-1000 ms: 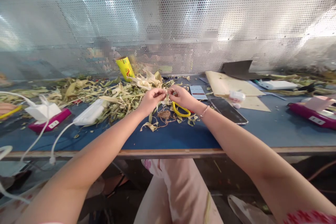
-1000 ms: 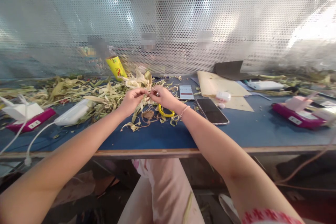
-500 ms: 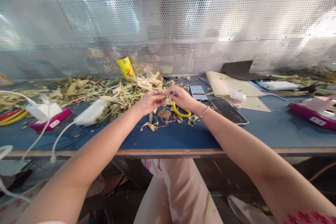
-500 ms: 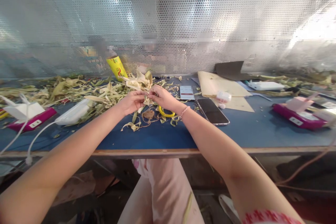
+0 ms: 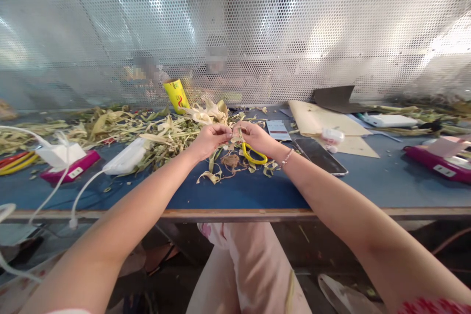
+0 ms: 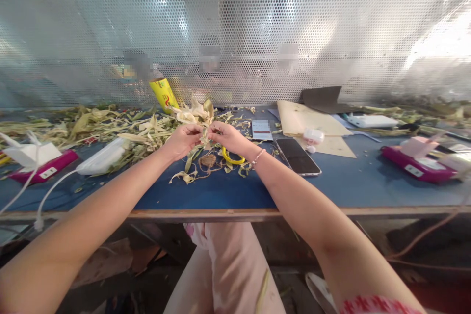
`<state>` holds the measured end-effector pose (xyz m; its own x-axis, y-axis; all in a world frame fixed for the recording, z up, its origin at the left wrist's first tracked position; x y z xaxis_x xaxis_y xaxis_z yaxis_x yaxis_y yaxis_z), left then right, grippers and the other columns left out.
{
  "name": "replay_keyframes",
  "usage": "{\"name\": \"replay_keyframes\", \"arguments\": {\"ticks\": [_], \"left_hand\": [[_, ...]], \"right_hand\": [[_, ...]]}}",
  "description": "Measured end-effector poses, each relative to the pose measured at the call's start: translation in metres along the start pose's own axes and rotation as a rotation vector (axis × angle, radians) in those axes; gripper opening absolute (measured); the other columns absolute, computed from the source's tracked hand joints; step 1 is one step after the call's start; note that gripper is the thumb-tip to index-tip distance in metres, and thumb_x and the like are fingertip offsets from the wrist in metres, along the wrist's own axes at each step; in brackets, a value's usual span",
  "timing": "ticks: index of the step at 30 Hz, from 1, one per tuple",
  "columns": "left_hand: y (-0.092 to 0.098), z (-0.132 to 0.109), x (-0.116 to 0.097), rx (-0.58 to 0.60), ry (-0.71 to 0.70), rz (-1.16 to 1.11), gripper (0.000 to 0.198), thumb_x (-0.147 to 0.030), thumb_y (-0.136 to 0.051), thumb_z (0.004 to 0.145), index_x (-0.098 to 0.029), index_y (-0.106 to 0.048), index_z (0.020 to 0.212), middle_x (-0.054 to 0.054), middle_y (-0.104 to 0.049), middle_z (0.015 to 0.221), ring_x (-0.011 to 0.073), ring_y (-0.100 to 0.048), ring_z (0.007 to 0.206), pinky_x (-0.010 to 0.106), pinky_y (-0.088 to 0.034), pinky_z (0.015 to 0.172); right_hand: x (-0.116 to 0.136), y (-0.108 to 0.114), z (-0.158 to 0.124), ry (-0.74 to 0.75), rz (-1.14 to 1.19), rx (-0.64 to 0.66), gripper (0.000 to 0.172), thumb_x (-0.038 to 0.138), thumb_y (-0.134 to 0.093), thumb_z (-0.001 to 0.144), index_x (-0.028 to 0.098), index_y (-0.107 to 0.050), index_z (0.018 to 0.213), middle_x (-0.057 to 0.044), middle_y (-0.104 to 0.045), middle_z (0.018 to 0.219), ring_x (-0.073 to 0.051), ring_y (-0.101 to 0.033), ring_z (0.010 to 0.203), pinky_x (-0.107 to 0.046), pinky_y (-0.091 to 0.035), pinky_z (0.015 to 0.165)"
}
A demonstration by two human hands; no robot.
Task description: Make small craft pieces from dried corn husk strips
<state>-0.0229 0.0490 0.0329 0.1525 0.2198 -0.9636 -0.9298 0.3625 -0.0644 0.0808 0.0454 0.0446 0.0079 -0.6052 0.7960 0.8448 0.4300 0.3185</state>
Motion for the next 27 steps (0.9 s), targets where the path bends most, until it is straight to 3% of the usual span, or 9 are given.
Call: {"name": "replay_keyframes", "arguments": {"ticks": [9, 21, 27], "left_hand": [[-0.002, -0.005, -0.019, -0.04, -0.25, 0.242, 0.018, -0.027, -0.073, 0.056, -0.014, -0.063, 0.062, 0.0, -0.058, 0.062, 0.0085, -0.053, 0.059, 0.024, -0.045, 0.06], [-0.022, -0.027, -0.049, -0.202, -0.511, 0.607, 0.006, -0.023, -0.061, 0.07, -0.017, -0.062, 0.067, 0.002, -0.059, 0.072, 0.0116, -0.054, 0.069, 0.023, -0.042, 0.061], [-0.031, -0.035, -0.057, -0.155, -0.675, 0.757, 0.009, -0.018, -0.055, 0.074, -0.019, -0.062, 0.07, 0.003, -0.06, 0.073, 0.0118, -0.054, 0.07, 0.025, -0.042, 0.064]], "right_hand": [[-0.018, -0.013, -0.004, -0.197, 0.513, 0.033, 0.033, 0.041, -0.072, 0.057, 0.015, -0.053, 0.066, 0.003, -0.053, 0.066, -0.007, -0.051, 0.063, -0.02, -0.043, 0.061], [-0.019, -0.017, -0.008, -0.308, 0.872, 0.058, 0.013, 0.018, -0.066, 0.068, 0.014, -0.054, 0.074, 0.003, -0.056, 0.064, -0.006, -0.054, 0.059, -0.019, -0.049, 0.059], [-0.013, -0.018, -0.009, -0.304, 0.875, 0.123, 0.018, 0.018, -0.069, 0.066, 0.013, -0.055, 0.075, 0.002, -0.058, 0.067, -0.006, -0.057, 0.061, -0.02, -0.052, 0.059]]}}
Point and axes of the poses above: each hand's wrist, its own z-axis towards the middle knuckle, its own y-axis out of the back of the hand, x = y × z, the point moved 7 cm from there along z, towards the middle knuckle
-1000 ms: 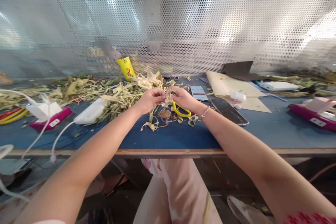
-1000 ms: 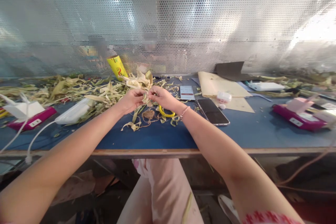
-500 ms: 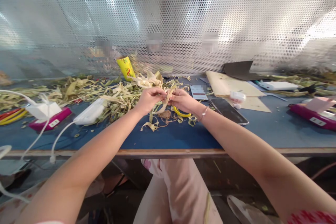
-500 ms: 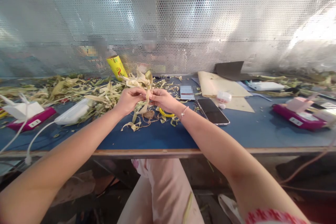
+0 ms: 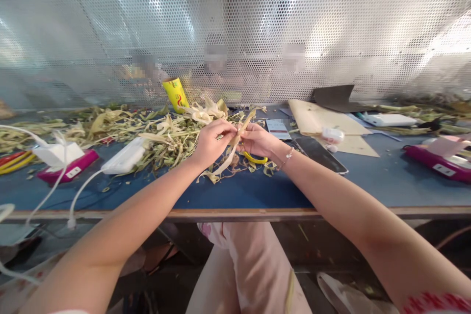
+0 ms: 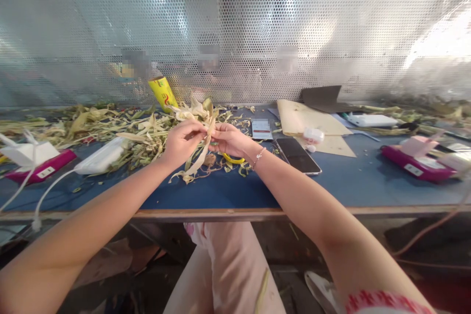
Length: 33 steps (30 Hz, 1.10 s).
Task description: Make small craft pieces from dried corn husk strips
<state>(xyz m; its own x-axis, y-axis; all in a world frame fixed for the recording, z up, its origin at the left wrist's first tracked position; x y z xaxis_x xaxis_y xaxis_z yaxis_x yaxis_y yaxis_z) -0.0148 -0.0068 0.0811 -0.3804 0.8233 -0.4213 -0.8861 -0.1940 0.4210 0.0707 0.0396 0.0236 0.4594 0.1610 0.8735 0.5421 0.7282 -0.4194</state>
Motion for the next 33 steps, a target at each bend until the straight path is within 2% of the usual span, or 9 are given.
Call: {"name": "replay_keyframes", "arguments": {"ticks": [5, 15, 22, 25, 28, 30, 33], "left_hand": [[0.001, -0.001, -0.006, 0.027, -0.142, 0.125, 0.011, -0.018, -0.053, 0.076, -0.019, -0.063, 0.071, 0.004, -0.063, 0.076, 0.0132, -0.056, 0.074, 0.028, -0.043, 0.07], [-0.004, -0.003, -0.01, 0.076, -0.25, 0.202, 0.011, -0.017, -0.05, 0.078, -0.019, -0.059, 0.072, 0.004, -0.062, 0.076, 0.0138, -0.055, 0.076, 0.03, -0.044, 0.072], [-0.005, -0.004, -0.013, 0.067, -0.25, 0.228, 0.011, -0.013, -0.047, 0.078, -0.019, -0.054, 0.073, 0.004, -0.059, 0.075, 0.0134, -0.054, 0.077, 0.029, -0.043, 0.072], [-0.004, -0.002, -0.011, 0.042, -0.221, 0.237, 0.01, -0.012, -0.047, 0.078, -0.019, -0.052, 0.074, 0.003, -0.057, 0.075, 0.0132, -0.053, 0.076, 0.028, -0.043, 0.071], [-0.004, 0.0, -0.008, 0.031, -0.215, 0.268, 0.01, -0.01, -0.046, 0.077, -0.019, -0.051, 0.076, 0.003, -0.056, 0.076, 0.013, -0.053, 0.075, 0.028, -0.043, 0.069], [-0.004, 0.0, -0.006, 0.032, -0.229, 0.275, 0.01, -0.009, -0.046, 0.077, -0.019, -0.05, 0.077, 0.003, -0.055, 0.076, 0.0129, -0.052, 0.074, 0.027, -0.043, 0.068], [-0.003, 0.0, -0.004, 0.031, -0.219, 0.291, 0.01, -0.009, -0.045, 0.077, -0.019, -0.049, 0.077, 0.003, -0.054, 0.077, 0.013, -0.052, 0.074, 0.027, -0.043, 0.068]], "right_hand": [[0.0, 0.002, -0.002, -0.028, -0.029, -0.008, 0.017, 0.017, -0.068, 0.067, 0.013, -0.052, 0.073, 0.004, -0.056, 0.064, -0.006, -0.057, 0.06, -0.022, -0.055, 0.059], [0.0, 0.003, -0.003, -0.026, -0.08, 0.025, 0.022, 0.019, -0.072, 0.062, 0.013, -0.052, 0.069, 0.005, -0.054, 0.058, -0.007, -0.058, 0.057, -0.023, -0.055, 0.058], [-0.001, 0.002, -0.002, -0.031, -0.078, 0.029, 0.024, 0.021, -0.072, 0.062, 0.013, -0.051, 0.068, 0.005, -0.053, 0.056, -0.005, -0.054, 0.054, -0.022, -0.054, 0.057], [0.002, -0.003, -0.001, -0.005, -0.064, 0.048, 0.026, 0.024, -0.073, 0.061, 0.014, -0.05, 0.069, 0.008, -0.045, 0.051, -0.001, -0.042, 0.044, -0.014, -0.046, 0.045], [0.006, -0.007, -0.001, 0.014, -0.074, 0.05, 0.023, 0.024, -0.07, 0.064, 0.015, -0.05, 0.072, 0.01, -0.034, 0.049, 0.001, -0.024, 0.038, -0.009, -0.024, 0.031], [0.009, -0.008, -0.002, 0.018, -0.117, 0.03, 0.02, 0.023, -0.067, 0.066, 0.015, -0.05, 0.072, 0.01, -0.031, 0.05, 0.0, -0.018, 0.039, -0.011, -0.016, 0.032], [0.013, -0.006, -0.003, 0.027, -0.174, -0.032, 0.018, 0.023, -0.064, 0.067, 0.016, -0.048, 0.071, 0.009, -0.028, 0.051, -0.001, -0.019, 0.041, -0.014, -0.016, 0.035]]}}
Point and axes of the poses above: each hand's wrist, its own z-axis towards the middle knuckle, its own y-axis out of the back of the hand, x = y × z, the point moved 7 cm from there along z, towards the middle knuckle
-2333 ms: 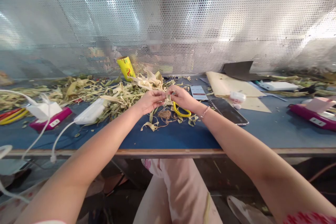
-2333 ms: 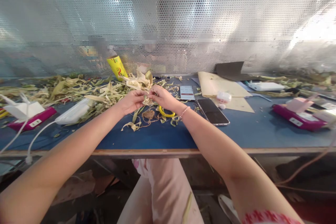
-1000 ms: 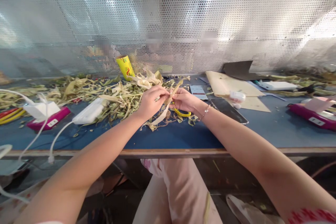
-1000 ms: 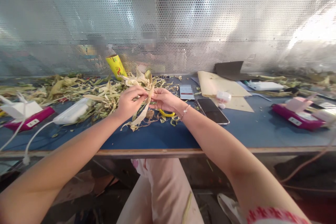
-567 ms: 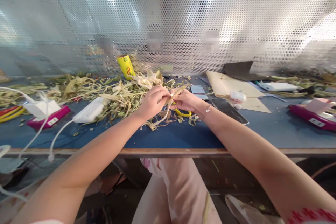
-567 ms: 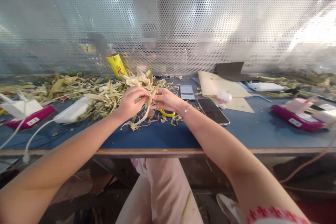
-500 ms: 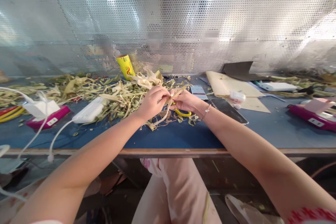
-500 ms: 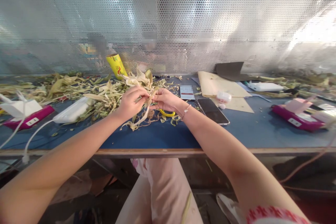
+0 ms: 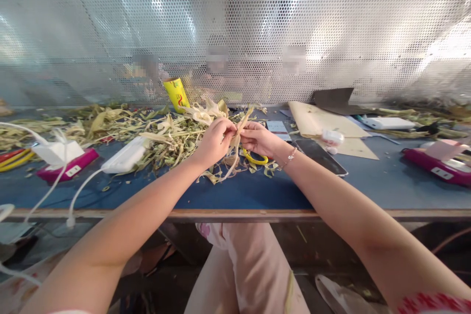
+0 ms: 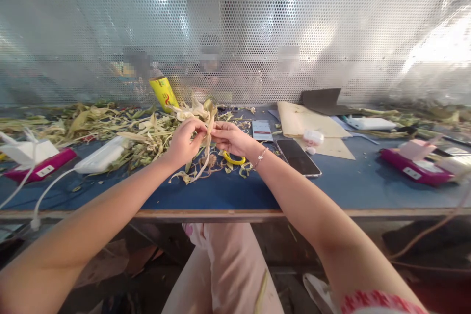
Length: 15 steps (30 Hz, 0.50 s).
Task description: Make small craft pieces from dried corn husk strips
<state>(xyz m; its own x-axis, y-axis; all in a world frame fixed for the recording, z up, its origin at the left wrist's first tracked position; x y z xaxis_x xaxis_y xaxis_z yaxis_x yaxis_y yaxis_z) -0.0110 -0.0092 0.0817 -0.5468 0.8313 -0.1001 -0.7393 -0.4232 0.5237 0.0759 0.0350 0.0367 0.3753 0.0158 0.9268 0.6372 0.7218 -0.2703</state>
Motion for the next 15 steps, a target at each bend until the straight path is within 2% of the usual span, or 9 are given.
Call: {"name": "replay_keyframes", "arguments": {"ticks": [4, 8, 12, 15], "left_hand": [[-0.001, 0.0, 0.005, 0.008, 0.033, 0.029, 0.012, -0.007, -0.044, 0.076, -0.019, -0.048, 0.077, 0.003, -0.053, 0.077, 0.0135, -0.052, 0.077, 0.027, -0.042, 0.068], [-0.003, 0.0, 0.008, 0.0, 0.044, 0.054, 0.012, -0.007, -0.044, 0.076, -0.018, -0.047, 0.076, 0.003, -0.051, 0.076, 0.0134, -0.051, 0.077, 0.027, -0.042, 0.069], [-0.006, 0.0, 0.007, 0.029, 0.057, 0.052, 0.009, -0.009, -0.045, 0.078, -0.018, -0.047, 0.074, 0.003, -0.05, 0.076, 0.0134, -0.049, 0.075, 0.027, -0.042, 0.069], [-0.007, 0.0, 0.007, 0.044, 0.083, 0.04, 0.01, -0.008, -0.045, 0.077, -0.017, -0.047, 0.074, 0.003, -0.05, 0.076, 0.0132, -0.049, 0.073, 0.026, -0.042, 0.067]], "right_hand": [[0.003, 0.004, -0.001, 0.032, -0.036, -0.073, 0.017, 0.029, -0.056, 0.07, 0.017, -0.045, 0.072, 0.006, -0.033, 0.057, -0.003, -0.024, 0.045, -0.018, -0.018, 0.038], [0.005, 0.004, 0.001, 0.126, -0.178, -0.149, 0.028, 0.043, -0.057, 0.07, 0.018, -0.045, 0.075, 0.006, -0.035, 0.058, -0.003, -0.024, 0.045, -0.018, -0.018, 0.039], [0.01, 0.003, 0.001, 0.228, -0.376, -0.265, 0.029, 0.041, -0.062, 0.068, 0.017, -0.046, 0.075, 0.007, -0.037, 0.056, -0.002, -0.027, 0.044, -0.018, -0.02, 0.039], [0.012, 0.005, -0.001, 0.261, -0.395, -0.332, 0.024, 0.038, -0.058, 0.072, 0.018, -0.044, 0.071, 0.008, -0.036, 0.053, -0.002, -0.03, 0.043, -0.018, -0.023, 0.04]]}}
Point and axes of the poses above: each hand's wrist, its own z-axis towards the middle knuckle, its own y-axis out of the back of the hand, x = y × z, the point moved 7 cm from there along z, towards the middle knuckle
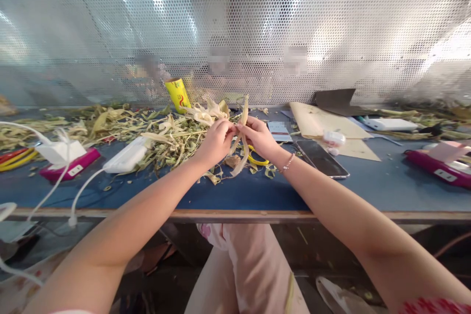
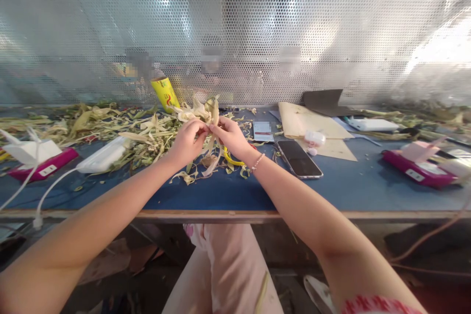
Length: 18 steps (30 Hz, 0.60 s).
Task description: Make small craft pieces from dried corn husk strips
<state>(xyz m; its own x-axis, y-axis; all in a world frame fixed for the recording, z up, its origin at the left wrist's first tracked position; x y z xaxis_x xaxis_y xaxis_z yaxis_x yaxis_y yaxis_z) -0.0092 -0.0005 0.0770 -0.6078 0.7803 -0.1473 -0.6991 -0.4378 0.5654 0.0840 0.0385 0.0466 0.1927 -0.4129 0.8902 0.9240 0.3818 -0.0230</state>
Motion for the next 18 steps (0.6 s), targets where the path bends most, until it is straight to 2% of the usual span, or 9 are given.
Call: {"name": "replay_keyframes", "arguments": {"ticks": [10, 14, 18], "left_hand": [[-0.001, -0.002, 0.008, -0.037, 0.065, -0.058, 0.011, -0.006, -0.047, 0.073, -0.017, -0.048, 0.074, 0.002, -0.053, 0.072, 0.0119, -0.051, 0.071, 0.024, -0.042, 0.065], [-0.003, -0.002, 0.014, -0.041, 0.163, -0.163, 0.008, -0.009, -0.048, 0.073, -0.017, -0.049, 0.074, 0.002, -0.054, 0.073, 0.0114, -0.051, 0.069, 0.024, -0.041, 0.064], [-0.009, -0.003, 0.024, -0.017, 0.326, -0.361, 0.003, -0.013, -0.05, 0.073, -0.016, -0.05, 0.073, 0.001, -0.054, 0.074, 0.0103, -0.05, 0.067, 0.023, -0.04, 0.062]], "right_hand": [[-0.004, 0.002, 0.002, -0.052, 0.146, -0.028, 0.018, 0.029, -0.058, 0.069, 0.017, -0.045, 0.067, 0.01, -0.029, 0.046, -0.001, -0.022, 0.038, -0.017, -0.015, 0.037], [-0.005, 0.0, 0.001, -0.112, 0.245, -0.035, 0.017, 0.026, -0.059, 0.067, 0.017, -0.045, 0.066, 0.011, -0.025, 0.046, -0.001, -0.019, 0.038, -0.017, -0.012, 0.037], [-0.006, 0.0, 0.0, -0.147, 0.323, -0.068, 0.017, 0.021, -0.06, 0.066, 0.016, -0.044, 0.063, 0.01, -0.027, 0.047, -0.001, -0.02, 0.04, -0.017, -0.012, 0.038]]}}
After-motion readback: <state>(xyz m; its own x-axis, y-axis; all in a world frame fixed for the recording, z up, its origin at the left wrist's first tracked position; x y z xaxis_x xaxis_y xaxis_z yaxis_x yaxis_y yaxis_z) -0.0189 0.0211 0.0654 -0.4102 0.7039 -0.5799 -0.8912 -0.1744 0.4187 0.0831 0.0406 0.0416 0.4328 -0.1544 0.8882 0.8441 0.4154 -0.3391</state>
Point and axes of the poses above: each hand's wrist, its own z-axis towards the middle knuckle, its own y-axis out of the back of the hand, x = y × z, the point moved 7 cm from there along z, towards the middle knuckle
